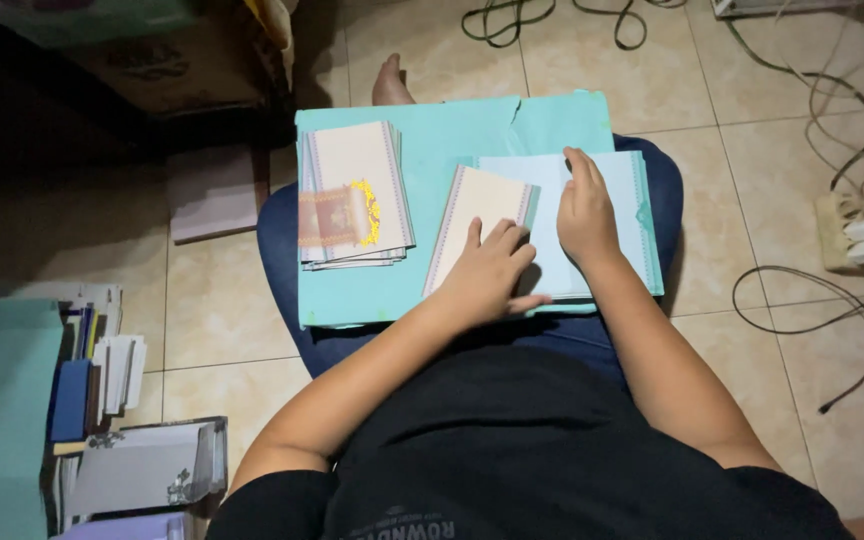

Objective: Folding paper invitations and placing them into folders while sitting on the floor.

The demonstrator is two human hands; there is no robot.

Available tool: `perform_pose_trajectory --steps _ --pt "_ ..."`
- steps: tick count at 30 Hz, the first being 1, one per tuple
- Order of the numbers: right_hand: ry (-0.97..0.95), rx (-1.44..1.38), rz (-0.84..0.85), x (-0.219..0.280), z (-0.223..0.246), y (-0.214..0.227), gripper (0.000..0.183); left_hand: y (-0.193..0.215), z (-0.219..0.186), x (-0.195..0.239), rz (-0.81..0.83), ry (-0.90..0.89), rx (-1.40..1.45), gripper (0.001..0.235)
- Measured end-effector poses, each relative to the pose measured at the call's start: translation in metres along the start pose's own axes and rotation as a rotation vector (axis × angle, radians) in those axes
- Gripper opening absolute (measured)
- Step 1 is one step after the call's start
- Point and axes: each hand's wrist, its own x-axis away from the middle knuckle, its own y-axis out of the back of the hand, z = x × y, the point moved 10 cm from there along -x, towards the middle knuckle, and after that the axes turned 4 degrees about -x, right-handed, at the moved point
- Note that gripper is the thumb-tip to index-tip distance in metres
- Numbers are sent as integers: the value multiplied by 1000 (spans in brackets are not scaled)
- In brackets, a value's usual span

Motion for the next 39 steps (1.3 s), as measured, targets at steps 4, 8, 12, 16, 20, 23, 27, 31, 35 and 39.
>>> perform_pose_trajectory --steps 4,8,12,16,20,23,27,31,35,39 --pt "-13 -14 17 2 4 0 46 7 2 31 144 103 102 76" --pt "-26 34 36 1 8 1 45 68 25 54 -88 213 597 81" --pt "-7 78 1 4 27 8 39 108 114 99 -706 454 751 83" --pt "-8 102 8 4 27 7 39 117 172 124 -728 637 665 84" --pt "-25 105 15 4 28 8 39 88 214 139 -495 914 305 73" --pt "1 77 -14 4 27 11 36 86 219 139 -488 956 -16 70" --pt "44 -20 -129 10 25 29 26 89 171 103 -610 734 -185 67" --pt "68 135 -200 38 -21 59 30 51 114 43 -486 529 91 55" --pt "-259 219 -103 59 -98 74 59 22 78 7 -321 463 121 60" --pt "-462 99 106 75 -108 62 77 9 46 0 -197 441 -7 69"
